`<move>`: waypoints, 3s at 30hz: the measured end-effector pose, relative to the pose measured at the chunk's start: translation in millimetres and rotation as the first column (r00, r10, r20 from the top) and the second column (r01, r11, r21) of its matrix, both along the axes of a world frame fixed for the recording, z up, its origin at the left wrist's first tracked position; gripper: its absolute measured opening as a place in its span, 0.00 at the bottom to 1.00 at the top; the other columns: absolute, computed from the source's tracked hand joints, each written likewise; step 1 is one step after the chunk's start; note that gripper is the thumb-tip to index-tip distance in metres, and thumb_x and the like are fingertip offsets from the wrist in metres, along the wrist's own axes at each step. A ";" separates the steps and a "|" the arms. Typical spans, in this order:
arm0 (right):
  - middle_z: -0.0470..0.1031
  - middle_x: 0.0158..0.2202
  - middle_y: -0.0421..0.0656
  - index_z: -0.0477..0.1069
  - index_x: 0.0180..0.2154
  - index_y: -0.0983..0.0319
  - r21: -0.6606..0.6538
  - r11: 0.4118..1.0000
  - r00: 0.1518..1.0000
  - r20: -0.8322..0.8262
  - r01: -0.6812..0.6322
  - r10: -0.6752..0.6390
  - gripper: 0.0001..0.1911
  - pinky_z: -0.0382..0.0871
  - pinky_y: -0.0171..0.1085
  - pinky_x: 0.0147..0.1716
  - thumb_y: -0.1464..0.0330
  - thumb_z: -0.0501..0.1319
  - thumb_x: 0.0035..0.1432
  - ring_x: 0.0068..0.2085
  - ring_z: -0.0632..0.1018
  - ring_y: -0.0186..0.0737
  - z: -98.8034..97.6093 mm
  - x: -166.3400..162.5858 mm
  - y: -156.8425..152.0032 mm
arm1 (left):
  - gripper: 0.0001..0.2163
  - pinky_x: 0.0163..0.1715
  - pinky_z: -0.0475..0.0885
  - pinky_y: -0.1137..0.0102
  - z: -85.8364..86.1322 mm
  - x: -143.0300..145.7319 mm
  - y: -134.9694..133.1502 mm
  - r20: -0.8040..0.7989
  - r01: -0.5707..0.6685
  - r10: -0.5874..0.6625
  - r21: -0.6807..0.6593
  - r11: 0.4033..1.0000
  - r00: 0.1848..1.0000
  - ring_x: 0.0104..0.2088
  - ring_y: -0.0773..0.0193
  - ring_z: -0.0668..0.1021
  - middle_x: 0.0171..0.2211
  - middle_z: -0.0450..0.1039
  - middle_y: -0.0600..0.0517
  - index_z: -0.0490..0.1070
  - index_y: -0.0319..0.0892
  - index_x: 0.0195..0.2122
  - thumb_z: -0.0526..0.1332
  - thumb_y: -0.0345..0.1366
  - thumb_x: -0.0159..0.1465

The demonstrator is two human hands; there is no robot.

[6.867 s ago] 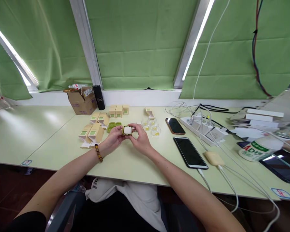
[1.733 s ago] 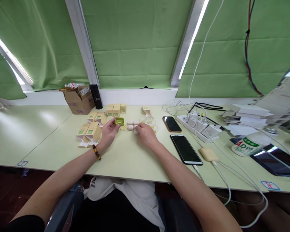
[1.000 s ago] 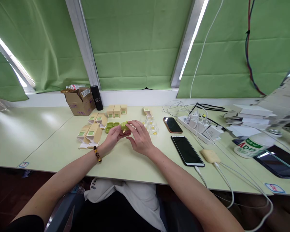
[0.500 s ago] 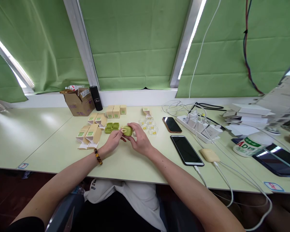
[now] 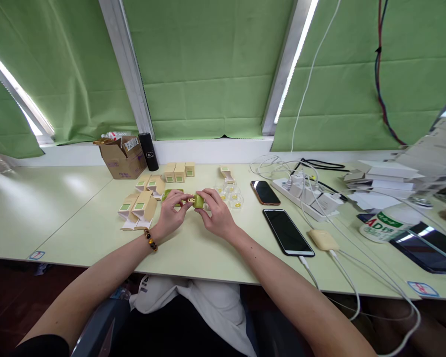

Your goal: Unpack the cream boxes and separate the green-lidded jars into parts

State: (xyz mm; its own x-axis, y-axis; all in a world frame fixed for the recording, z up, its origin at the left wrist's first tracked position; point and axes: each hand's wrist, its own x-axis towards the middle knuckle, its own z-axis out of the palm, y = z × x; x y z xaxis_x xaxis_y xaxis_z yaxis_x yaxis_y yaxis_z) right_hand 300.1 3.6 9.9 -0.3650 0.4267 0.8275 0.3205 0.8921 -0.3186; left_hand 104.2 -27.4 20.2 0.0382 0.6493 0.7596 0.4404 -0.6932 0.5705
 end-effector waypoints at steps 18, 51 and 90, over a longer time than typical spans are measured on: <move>0.71 0.55 0.55 0.61 0.70 0.54 0.109 0.992 0.998 0.021 -0.060 0.058 0.29 0.78 0.55 0.54 0.70 0.58 0.70 0.56 0.76 0.54 -8.5 -2.6 2.1 | 0.07 0.33 0.74 0.64 -8.8 3.8 2.9 0.153 0.056 -0.048 -0.044 0.997 0.987 0.32 0.61 0.79 0.30 0.81 0.48 0.84 0.45 0.33 0.70 0.41 0.66; 0.75 0.42 0.49 0.80 0.44 0.57 0.297 0.935 0.980 -0.032 0.195 -0.194 0.10 0.75 0.49 0.46 0.74 0.63 0.64 0.49 0.74 0.51 12.0 2.1 -5.3 | 0.21 0.61 0.76 0.54 -8.5 6.0 5.8 0.335 0.372 -0.265 -0.316 0.873 0.904 0.55 0.55 0.80 0.54 0.78 0.43 0.76 0.41 0.51 0.69 0.23 0.56; 0.73 0.37 0.48 0.78 0.36 0.58 0.397 0.884 0.965 -0.016 0.245 -0.261 0.09 0.72 0.46 0.43 0.72 0.61 0.68 0.44 0.72 0.48 7.7 -3.9 -8.7 | 0.22 0.60 0.72 0.54 -4.2 -0.2 -1.8 -0.097 -0.088 0.082 -0.062 0.994 0.992 0.60 0.51 0.73 0.54 0.70 0.44 0.77 0.48 0.54 0.71 0.25 0.59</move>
State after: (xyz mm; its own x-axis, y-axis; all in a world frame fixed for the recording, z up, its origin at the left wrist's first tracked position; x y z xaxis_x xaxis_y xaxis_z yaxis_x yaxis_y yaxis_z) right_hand 296.2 -5.1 17.6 -0.3217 0.1517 0.9346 0.5566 0.8288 0.0571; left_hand 104.0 -29.2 16.1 0.0501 0.7016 0.7108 0.5499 -0.6135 0.5668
